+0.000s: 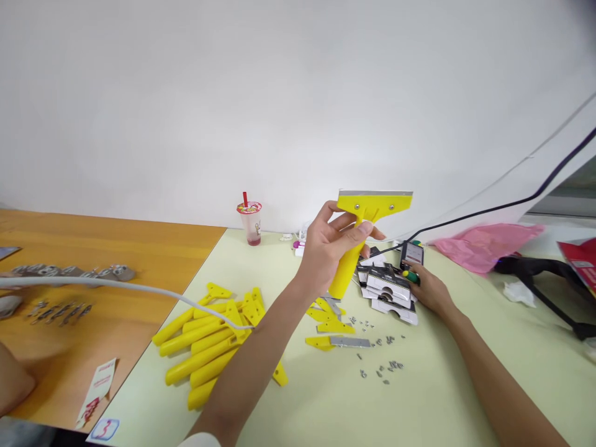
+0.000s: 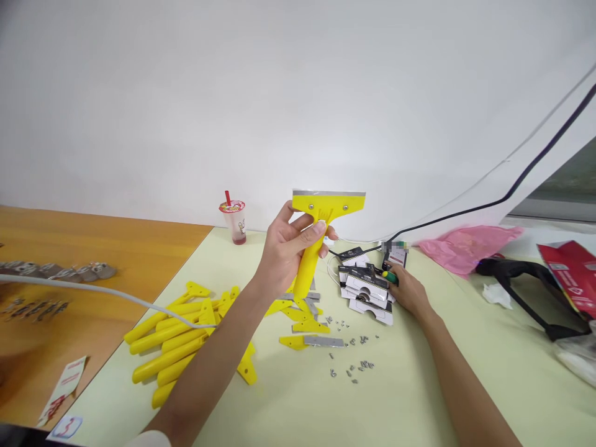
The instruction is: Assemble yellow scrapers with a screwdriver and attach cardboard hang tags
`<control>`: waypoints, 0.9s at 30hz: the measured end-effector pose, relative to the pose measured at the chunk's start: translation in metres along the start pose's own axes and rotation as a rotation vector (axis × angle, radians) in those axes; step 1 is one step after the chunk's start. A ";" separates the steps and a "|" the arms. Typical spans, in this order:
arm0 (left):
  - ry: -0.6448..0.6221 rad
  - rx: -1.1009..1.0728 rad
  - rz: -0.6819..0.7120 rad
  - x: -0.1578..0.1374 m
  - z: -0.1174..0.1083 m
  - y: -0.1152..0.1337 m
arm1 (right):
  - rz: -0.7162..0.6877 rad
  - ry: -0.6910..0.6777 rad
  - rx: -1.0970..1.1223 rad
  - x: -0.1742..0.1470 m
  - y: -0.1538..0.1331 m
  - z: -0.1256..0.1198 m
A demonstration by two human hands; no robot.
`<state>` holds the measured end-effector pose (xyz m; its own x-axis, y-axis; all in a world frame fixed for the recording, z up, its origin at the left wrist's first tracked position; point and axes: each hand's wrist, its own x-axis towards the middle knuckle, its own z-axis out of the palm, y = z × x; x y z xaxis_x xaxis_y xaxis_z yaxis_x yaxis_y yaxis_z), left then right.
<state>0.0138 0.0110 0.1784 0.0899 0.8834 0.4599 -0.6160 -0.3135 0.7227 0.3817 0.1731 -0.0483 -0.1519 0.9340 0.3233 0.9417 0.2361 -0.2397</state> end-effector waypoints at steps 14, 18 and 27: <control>0.016 0.282 -0.179 0.011 -0.038 -0.039 | 0.000 0.012 0.341 -0.009 -0.021 -0.022; 0.017 0.280 -0.179 0.013 -0.042 -0.043 | 0.002 0.018 0.413 -0.009 -0.029 -0.023; 0.075 0.251 -0.207 0.018 -0.043 -0.041 | 0.028 0.263 0.405 0.016 -0.055 -0.107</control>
<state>0.0070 0.0542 0.1350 0.1293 0.9575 0.2577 -0.3776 -0.1928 0.9057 0.3595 0.1469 0.0678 0.0021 0.8545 0.5195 0.7439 0.3458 -0.5718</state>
